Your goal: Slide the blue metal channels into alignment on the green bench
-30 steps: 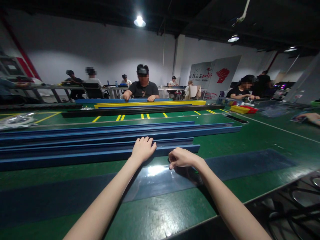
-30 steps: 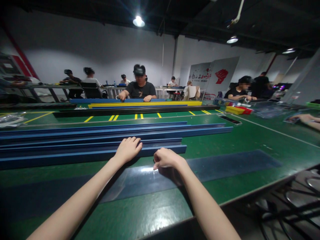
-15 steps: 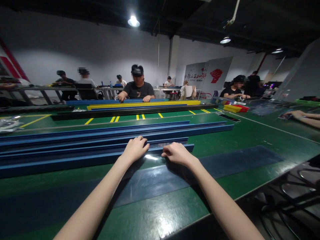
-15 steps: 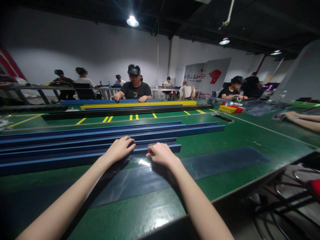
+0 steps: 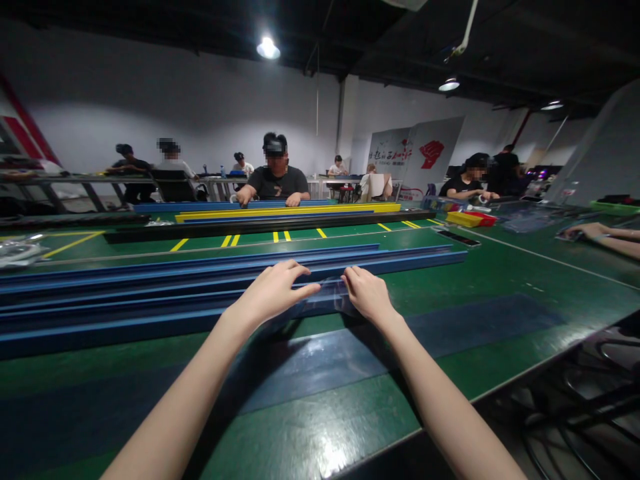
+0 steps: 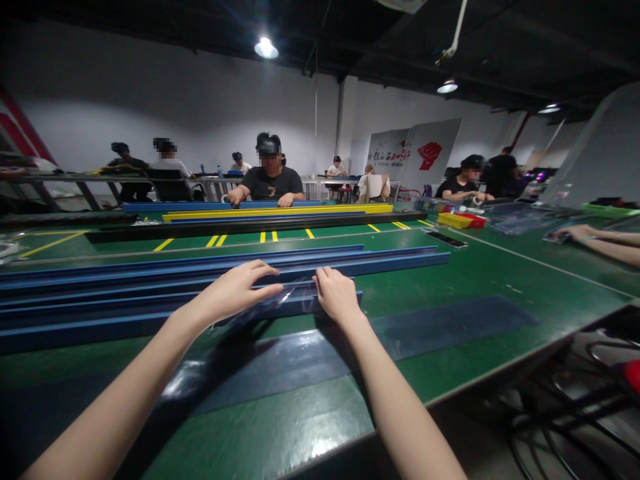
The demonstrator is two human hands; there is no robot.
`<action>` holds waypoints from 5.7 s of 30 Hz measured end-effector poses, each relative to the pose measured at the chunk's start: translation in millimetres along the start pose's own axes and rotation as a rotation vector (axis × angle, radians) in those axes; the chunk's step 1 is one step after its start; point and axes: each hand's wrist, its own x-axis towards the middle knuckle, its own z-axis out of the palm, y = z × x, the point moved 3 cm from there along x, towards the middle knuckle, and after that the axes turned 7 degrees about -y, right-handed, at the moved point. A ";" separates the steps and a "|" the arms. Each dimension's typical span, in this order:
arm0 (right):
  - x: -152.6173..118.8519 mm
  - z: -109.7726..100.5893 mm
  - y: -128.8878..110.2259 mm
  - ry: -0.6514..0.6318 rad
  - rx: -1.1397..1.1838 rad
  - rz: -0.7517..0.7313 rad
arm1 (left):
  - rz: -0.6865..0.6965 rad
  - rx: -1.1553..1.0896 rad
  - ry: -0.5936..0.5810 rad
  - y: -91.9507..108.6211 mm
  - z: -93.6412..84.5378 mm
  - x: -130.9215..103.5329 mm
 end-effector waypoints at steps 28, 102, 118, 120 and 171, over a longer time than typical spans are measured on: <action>6.4 16.1 10.0 -0.011 0.132 -0.075 | 0.074 0.172 -0.202 4.6 66.1 8.5; 6.4 18.6 25.6 -0.142 -0.015 0.105 | -0.209 0.239 -0.092 -10.0 54.4 8.1; 4.6 24.8 -7.8 -0.045 0.120 -0.192 | -0.074 0.217 -0.037 -1.0 63.4 10.9; 4.6 21.2 -4.5 -0.054 0.130 -0.164 | -0.087 0.225 -0.041 -1.2 60.7 10.4; 4.8 11.9 15.1 -0.041 -0.026 0.044 | -0.264 0.325 0.124 -12.5 52.6 9.5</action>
